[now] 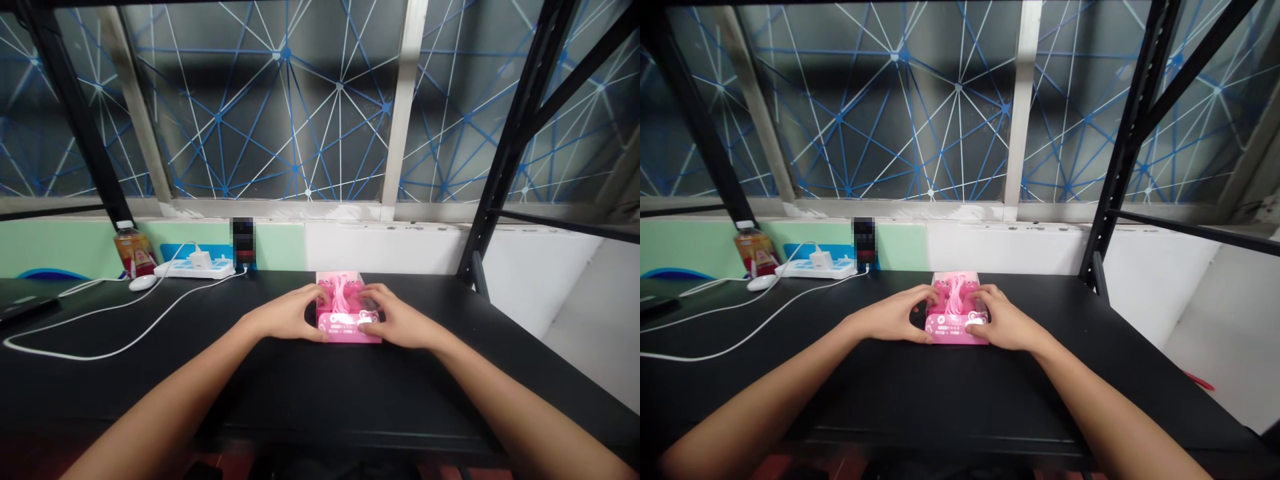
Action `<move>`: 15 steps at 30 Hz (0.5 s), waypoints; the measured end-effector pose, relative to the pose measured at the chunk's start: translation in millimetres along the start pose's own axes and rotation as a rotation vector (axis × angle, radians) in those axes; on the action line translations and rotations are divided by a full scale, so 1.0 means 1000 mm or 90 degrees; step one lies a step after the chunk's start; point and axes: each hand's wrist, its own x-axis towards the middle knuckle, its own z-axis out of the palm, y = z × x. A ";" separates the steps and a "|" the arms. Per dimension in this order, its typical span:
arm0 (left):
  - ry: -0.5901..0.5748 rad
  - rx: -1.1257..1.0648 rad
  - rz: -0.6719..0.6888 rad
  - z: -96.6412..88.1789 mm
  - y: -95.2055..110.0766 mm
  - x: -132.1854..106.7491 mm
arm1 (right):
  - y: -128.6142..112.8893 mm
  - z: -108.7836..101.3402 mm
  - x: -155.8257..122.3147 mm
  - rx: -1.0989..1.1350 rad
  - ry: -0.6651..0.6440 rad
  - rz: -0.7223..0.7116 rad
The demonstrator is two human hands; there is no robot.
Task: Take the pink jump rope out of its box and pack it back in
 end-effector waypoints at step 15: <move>0.074 0.057 -0.024 0.008 -0.012 0.002 | 0.005 0.000 0.005 0.003 0.059 -0.026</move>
